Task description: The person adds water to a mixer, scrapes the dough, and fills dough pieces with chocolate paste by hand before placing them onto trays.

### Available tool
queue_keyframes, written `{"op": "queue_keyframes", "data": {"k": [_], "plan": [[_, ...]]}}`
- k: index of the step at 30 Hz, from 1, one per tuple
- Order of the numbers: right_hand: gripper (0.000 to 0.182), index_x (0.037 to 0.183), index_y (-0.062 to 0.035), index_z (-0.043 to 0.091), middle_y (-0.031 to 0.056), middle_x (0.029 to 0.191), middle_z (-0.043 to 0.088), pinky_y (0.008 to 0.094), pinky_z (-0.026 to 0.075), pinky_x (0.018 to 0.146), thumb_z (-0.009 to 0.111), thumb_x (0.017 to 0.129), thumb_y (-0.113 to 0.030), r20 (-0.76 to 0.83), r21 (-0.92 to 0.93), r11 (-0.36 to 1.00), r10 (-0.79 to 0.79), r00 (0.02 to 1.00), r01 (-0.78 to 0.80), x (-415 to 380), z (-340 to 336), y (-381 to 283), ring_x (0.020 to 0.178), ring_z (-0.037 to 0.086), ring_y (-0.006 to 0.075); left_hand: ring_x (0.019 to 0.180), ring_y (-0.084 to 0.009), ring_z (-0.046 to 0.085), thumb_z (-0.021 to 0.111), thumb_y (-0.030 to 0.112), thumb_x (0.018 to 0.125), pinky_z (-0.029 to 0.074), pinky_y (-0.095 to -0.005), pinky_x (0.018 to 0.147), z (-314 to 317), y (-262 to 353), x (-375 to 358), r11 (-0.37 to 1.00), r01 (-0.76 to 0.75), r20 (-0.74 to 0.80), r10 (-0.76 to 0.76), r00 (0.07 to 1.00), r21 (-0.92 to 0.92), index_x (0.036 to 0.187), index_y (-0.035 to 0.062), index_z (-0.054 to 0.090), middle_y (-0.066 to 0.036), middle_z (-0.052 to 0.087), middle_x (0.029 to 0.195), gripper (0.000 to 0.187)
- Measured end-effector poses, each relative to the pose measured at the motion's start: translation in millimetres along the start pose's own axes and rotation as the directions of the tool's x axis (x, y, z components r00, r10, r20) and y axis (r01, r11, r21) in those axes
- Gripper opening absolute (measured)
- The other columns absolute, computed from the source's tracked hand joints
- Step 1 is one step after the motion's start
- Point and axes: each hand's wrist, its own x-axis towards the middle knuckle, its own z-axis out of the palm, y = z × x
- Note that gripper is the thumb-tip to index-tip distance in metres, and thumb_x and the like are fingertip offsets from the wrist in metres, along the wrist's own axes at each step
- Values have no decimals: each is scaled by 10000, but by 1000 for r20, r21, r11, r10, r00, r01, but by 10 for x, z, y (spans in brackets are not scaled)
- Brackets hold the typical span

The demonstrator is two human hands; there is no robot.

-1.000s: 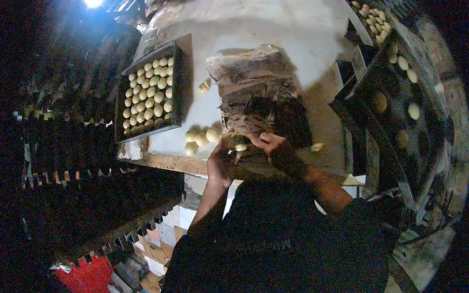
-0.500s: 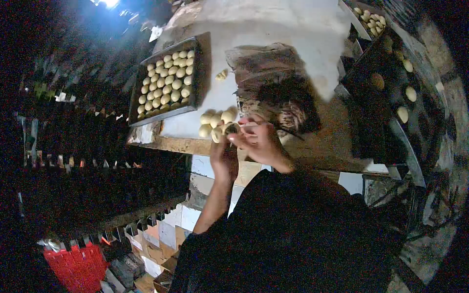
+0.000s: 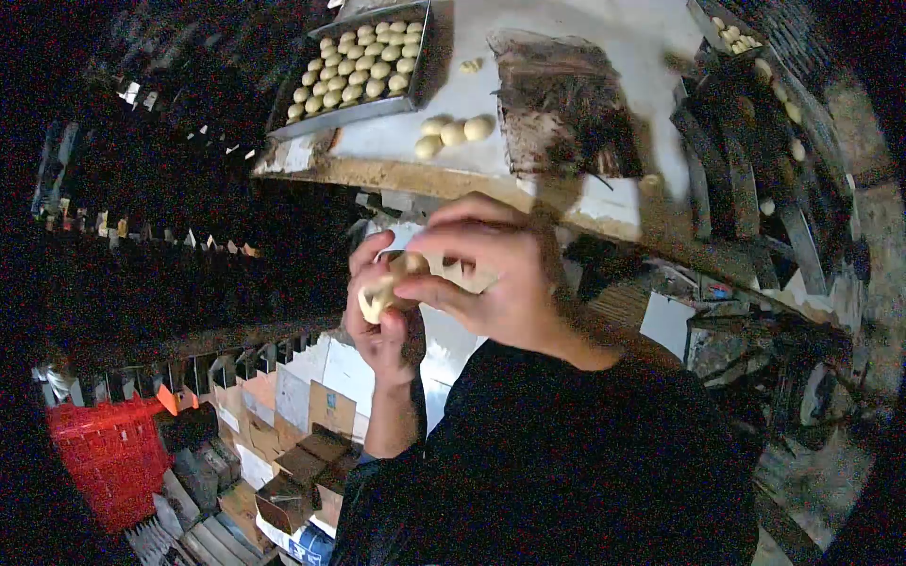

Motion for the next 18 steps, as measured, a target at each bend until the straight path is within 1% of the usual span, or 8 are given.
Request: {"op": "queue_keyframes", "data": {"k": [1,4,6,10,11,14,16,18], "plan": [[355,1004,29,660,74,907,645,231,512,600,807,717,-120,117,206,927,295,948,-314,-71,22,-66,708,612,100,1119,-309,513,637,422,861,396,-414,941,-15,40,-70,991,-93,-12,95,995,97,1034,19,611,-211,511,1254,440],[284,962,37,655,103,852,647,232,499,569,770,752,-116,204,514,764,333,920,-390,-270,94,-136,665,617,117,977,-356,595,614,319,890,479,-419,811,-29,29,-245,897,-365,41,367,929,250,1017,58,610,-240,575,1135,291],[280,956,40,646,111,823,621,266,507,599,760,735,-88,118,106,992,-84,989,72,-298,84,-168,702,630,164,954,-351,598,635,250,873,488,-386,776,-27,104,-314,801,-394,66,410,909,451,1093,89,620,-239,585,1086,274],[307,953,32,649,112,842,607,297,501,624,774,705,-97,80,-148,976,-150,986,160,-389,141,-373,734,630,238,866,-273,538,681,182,811,481,-320,712,33,403,-325,567,-299,199,233,952,767,1292,145,546,-180,521,1016,501],[311,947,25,665,109,845,617,294,502,629,787,689,-97,58,-153,970,-184,981,191,-403,107,-352,747,630,226,919,-243,495,744,231,748,459,-331,775,2,444,-291,618,-314,270,167,948,721,1361,99,465,-150,447,1068,687],[306,915,4,702,97,850,641,285,503,645,818,652,-101,-16,-144,960,-245,969,240,-397,-93,-249,767,630,197,998,-225,463,756,335,723,409,-340,863,303,261,-279,991,-40,11,39,999,127,1331,19,460,-141,397,1142,747],[277,876,-12,716,86,851,646,282,501,656,826,642,-110,-66,-86,972,-223,973,217,-372,-309,-200,755,631,186,1030,-233,437,470,573,865,352,-357,916,412,300,-211,950,244,161,-215,963,-193,1156,17,546,-136,377,1152,632],[328,879,-14,714,87,842,645,262,487,622,860,613,-136,-144,-5,998,-63,988,63,-366,-571,-181,720,617,143,1008,-236,440,326,579,930,362,-380,888,566,-7,-164,900,137,267,-25,963,-413,1031,69,590,-132,383,1123,583]]}}
